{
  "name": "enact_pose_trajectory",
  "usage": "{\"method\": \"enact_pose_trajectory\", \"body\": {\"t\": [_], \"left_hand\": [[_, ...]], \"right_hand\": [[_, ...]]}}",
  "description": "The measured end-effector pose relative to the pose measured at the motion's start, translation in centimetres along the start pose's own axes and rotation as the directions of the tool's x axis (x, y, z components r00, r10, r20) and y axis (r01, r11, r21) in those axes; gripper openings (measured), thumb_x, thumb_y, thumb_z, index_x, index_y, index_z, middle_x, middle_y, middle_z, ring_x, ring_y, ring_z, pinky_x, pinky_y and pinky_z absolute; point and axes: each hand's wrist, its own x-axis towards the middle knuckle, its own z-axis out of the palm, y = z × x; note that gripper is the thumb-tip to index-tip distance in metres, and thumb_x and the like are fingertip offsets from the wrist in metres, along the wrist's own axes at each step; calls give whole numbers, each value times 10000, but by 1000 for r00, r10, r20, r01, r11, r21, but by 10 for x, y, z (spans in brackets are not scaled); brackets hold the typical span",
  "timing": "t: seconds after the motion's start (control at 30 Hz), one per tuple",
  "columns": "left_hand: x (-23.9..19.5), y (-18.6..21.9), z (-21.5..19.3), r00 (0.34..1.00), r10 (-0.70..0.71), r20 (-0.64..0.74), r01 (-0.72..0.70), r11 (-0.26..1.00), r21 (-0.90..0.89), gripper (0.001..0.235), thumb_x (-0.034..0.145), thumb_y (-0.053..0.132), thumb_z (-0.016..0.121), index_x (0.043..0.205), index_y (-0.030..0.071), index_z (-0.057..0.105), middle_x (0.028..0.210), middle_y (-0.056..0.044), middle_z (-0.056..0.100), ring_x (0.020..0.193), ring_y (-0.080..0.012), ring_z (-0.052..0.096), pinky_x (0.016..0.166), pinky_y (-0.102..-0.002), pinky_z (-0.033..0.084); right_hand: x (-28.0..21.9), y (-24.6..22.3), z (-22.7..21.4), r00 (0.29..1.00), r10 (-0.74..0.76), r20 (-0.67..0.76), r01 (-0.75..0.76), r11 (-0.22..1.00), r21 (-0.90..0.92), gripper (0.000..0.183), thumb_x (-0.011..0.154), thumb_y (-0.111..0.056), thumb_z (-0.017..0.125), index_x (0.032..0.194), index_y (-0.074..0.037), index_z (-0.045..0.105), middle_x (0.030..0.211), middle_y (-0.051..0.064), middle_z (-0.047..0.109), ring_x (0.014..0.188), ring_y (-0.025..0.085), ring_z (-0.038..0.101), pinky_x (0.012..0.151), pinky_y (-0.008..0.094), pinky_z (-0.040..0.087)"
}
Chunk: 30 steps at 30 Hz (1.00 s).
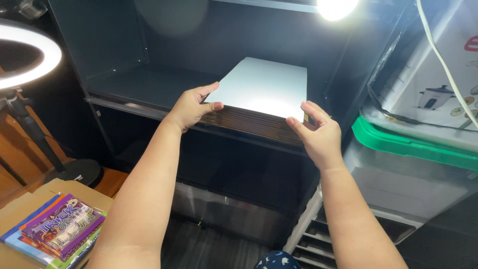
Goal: The person repeatedly picks up a single white sheet of paper from a stack on a wooden chair and places it onto a growing stack on a black shelf. The person continues this one-at-a-time transfer for the duration of the clip.
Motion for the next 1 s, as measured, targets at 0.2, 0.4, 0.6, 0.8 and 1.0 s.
{"method": "enact_pose_trajectory", "body": {"t": [0.2, 0.4, 0.6, 0.8, 1.0], "left_hand": [[2, 7, 1, 1000, -16, -9, 17, 995, 101, 812, 801, 340, 910, 1483, 91, 544, 1519, -134, 541, 1462, -256, 431, 1229, -347, 349], [18, -4, 5, 1000, 17, -22, -14, 986, 164, 788, 807, 362, 915, 1463, 99, 566, 1506, -119, 558, 1453, -250, 444, 1231, -345, 344], [20, -2, 13, 997, 24, -72, -10, 983, 186, 778, 812, 387, 913, 1448, 90, 578, 1489, -130, 575, 1447, -270, 452, 1229, -355, 352], [28, -3, 17, 991, 31, -130, 7, 961, 276, 718, 824, 401, 907, 1410, 101, 620, 1432, -119, 625, 1400, -264, 511, 1197, -350, 388], [45, -17, 16, 989, 40, -141, -2, 967, 256, 671, 810, 379, 916, 1373, 121, 656, 1404, -108, 650, 1381, -267, 532, 1180, -341, 413]], "right_hand": [[8, 17, 1, 998, -53, -38, 53, 999, -9, 663, 818, -244, 934, 1347, 26, 638, 1434, 294, 563, 1336, 388, 556, 1026, 371, 555], [21, 23, 1, 996, -60, -68, 59, 998, -16, 617, 806, -205, 950, 1309, 15, 669, 1315, 264, 645, 1254, 336, 621, 980, 329, 582], [33, 26, 0, 994, -35, -106, 32, 999, -36, 572, 794, -183, 968, 1278, -25, 707, 1190, 204, 695, 1138, 240, 657, 917, 315, 608], [43, 37, 5, 983, -2, -182, -6, 999, -40, 423, 797, -204, 976, 1154, -91, 780, 981, 96, 712, 972, 147, 690, 816, 285, 627], [47, 43, 13, 972, -58, -228, 38, 995, -93, 335, 794, -176, 989, 1055, -79, 802, 1038, 139, 729, 935, 223, 736, 780, 334, 600]]}}
